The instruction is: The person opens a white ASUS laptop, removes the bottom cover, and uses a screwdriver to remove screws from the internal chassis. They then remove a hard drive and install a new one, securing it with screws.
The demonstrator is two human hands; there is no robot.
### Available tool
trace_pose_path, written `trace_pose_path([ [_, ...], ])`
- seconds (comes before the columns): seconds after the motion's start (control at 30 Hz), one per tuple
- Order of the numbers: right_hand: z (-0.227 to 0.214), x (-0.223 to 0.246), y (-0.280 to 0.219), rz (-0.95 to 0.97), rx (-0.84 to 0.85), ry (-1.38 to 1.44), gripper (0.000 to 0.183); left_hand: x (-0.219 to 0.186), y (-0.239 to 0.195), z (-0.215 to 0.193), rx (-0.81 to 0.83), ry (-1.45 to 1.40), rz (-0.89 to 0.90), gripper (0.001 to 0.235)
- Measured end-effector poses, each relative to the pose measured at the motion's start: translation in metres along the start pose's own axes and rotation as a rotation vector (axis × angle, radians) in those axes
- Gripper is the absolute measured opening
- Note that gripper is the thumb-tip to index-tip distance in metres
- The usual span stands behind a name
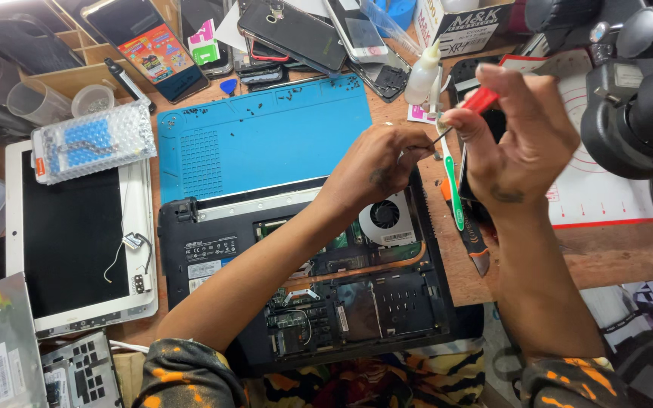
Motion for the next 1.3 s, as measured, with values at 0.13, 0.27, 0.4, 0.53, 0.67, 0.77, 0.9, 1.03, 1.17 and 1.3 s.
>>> trace_pose_path([
  [0.13,0.009,0.000,-0.011,-0.012,0.067,0.067,0.049,0.001,-0.001,0.001,-0.033,0.025,0.009,0.013],
  [0.27,0.008,-0.001,-0.011,0.063,0.053,0.147,0.045,0.004,0.000,0.004,-0.027,-0.042,0.046,0.015],
  [0.4,0.003,0.004,0.004,0.068,0.013,0.075,0.044,0.007,-0.002,0.008,-0.061,-0.014,0.074,0.017],
  [0.53,0.006,0.010,0.017,0.174,0.005,0.211,0.045,0.011,-0.002,0.011,-0.069,-0.009,0.110,0.032],
  [0.67,0.008,0.011,0.016,0.371,0.058,0.339,0.047,0.021,-0.001,0.011,-0.059,0.030,0.052,0.030],
  [0.77,0.011,0.014,0.014,0.155,0.028,0.260,0.044,0.026,-0.003,0.017,-0.057,0.076,0.019,0.021],
  [0.9,0.020,0.014,0.008,0.162,-0.027,0.172,0.046,0.027,-0.003,0.019,-0.084,0.062,0.046,0.018],
  [1.03,0.018,0.011,0.009,0.327,0.082,0.346,0.030,0.029,0.000,0.017,-0.092,0.084,0.029,0.018],
  [1.17,0.014,0.000,0.007,0.337,0.375,0.205,0.016,0.030,0.001,0.018,-0.090,0.063,0.072,0.024],
  [1.3,0.012,-0.016,-0.007,0.540,0.304,0.252,0.009,0.030,0.001,0.018,-0.072,0.054,0.059,0.029],
])
Point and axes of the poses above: each hand's wrist, its own y-axis towards the middle knuckle, its own z-axis out of the palm, x = y × z, the point moved 3 cm from there along y, towards the middle knuckle, and after that the axes turned 13 degrees about -z, right-handed, at the moved point
